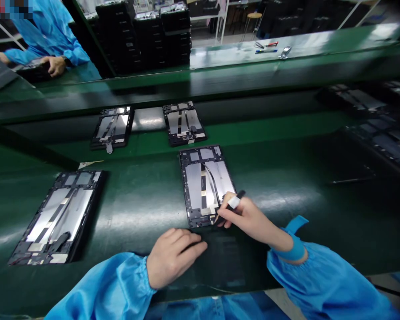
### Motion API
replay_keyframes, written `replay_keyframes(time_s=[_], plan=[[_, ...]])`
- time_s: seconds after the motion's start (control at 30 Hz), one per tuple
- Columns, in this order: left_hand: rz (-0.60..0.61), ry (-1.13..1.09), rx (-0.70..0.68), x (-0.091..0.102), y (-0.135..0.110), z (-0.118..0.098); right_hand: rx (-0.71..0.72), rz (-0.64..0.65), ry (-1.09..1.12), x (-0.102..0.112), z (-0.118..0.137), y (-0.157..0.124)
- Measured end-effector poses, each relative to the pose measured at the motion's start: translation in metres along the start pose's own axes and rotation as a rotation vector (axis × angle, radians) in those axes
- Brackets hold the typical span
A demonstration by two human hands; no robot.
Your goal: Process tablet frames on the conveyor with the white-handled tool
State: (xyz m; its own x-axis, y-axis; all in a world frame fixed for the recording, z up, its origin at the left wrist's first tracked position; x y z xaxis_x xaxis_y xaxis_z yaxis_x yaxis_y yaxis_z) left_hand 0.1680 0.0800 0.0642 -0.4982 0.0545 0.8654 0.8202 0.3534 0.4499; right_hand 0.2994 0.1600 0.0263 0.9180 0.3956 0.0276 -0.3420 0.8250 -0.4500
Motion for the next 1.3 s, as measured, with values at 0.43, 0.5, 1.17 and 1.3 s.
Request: replay_keyframes(time_s=[0.43, 0.5, 1.17, 1.3], plan=[[-0.100, 0.082, 0.109, 0.003, -0.012, 0.030, -0.174, 0.131, -0.135, -0.024, -0.005, 0.043], [-0.101, 0.078, 0.114, 0.004, -0.012, 0.031, -0.175, 0.129, -0.142, -0.023, -0.006, 0.043], [-0.099, 0.060, 0.120, 0.005, -0.010, 0.031, -0.100, 0.089, -0.190, -0.025, -0.004, 0.045], [-0.092, 0.081, 0.120, 0.005, -0.010, 0.031, -0.098, 0.073, -0.193, -0.023, -0.003, 0.045]])
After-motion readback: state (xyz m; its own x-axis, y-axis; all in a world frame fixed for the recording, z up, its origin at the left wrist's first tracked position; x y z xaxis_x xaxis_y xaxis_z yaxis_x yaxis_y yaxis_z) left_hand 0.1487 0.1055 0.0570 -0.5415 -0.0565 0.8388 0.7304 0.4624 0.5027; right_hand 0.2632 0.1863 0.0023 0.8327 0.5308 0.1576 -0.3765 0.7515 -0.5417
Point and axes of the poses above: each hand's wrist, its own y-axis towards the middle knuckle, its own x-axis out of the back of the hand, z = x × y, the point moved 10 cm from there along y, towards the middle knuckle, and after that the axes turned 12 degrees about -x, right-handed, at the moved point
